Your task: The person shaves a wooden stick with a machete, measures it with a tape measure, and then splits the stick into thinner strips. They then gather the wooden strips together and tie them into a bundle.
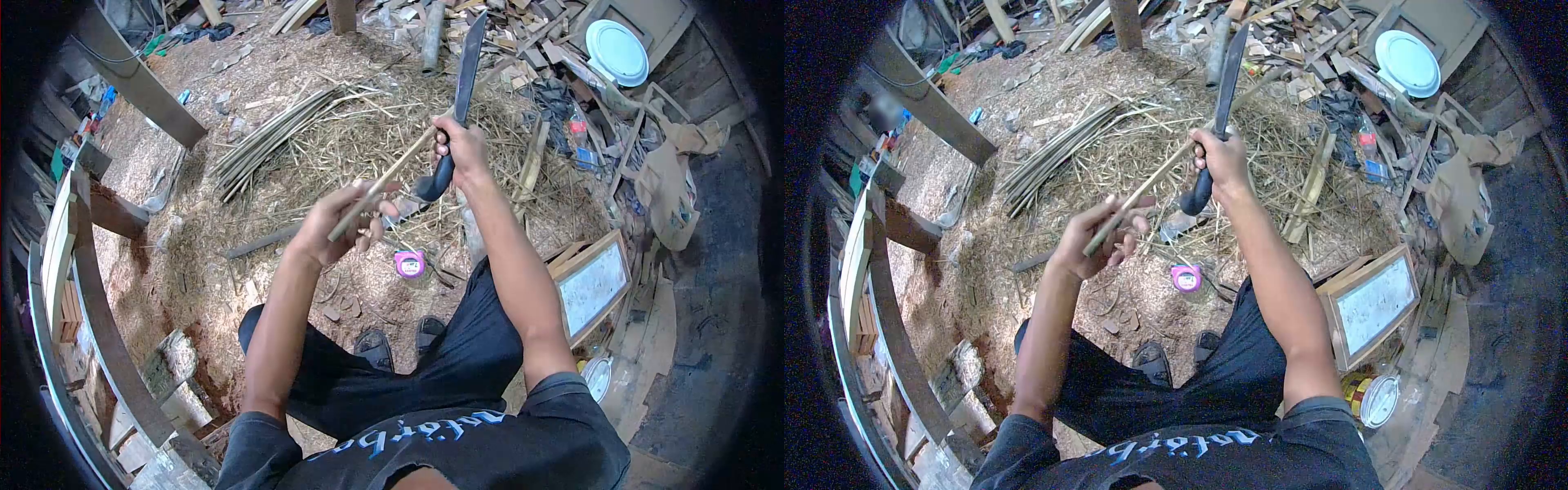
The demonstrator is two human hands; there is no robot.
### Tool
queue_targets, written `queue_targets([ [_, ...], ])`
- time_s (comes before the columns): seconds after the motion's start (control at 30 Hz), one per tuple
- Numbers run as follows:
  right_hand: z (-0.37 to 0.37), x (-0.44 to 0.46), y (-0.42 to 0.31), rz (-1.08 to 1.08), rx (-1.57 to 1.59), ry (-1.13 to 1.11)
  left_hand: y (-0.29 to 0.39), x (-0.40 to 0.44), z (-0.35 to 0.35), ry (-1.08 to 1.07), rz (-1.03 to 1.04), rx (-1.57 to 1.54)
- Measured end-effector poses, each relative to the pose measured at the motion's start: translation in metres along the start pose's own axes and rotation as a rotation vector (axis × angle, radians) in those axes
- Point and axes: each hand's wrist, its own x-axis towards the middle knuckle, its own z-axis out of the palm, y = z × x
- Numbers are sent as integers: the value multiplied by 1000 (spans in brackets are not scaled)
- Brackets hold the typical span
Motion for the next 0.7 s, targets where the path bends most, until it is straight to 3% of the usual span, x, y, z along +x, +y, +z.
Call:
queue_targets([
  [0.07,-4,4,1,-100,-157,-9,-5,-2,-6,-195,-61,2],
  [0.1,-2,2,0,-98,-159,-13,-9,-1,-7,-193,-58,-1],
  [0.2,5,-5,2,-308,-549,12,-27,10,-6,-30,45,-51],
  [0.3,11,-27,10,-517,-889,-102,-29,16,-6,118,173,-28],
  [0.33,17,-38,11,-520,-888,-108,-25,15,-6,161,191,-2],
  [0.4,25,-54,13,-526,-1304,-268,-25,18,-6,233,197,-7],
  [0.43,27,-55,18,-528,-1303,-268,-26,20,-6,300,198,-13],
  [0.5,28,-57,27,-791,-1410,-320,-30,21,-12,353,173,68],
  [0.53,30,-53,24,-567,-1439,-365,-28,16,-9,287,200,101],
  [0.7,18,-28,8,-632,-1426,-153,-33,5,-5,121,252,150],
])
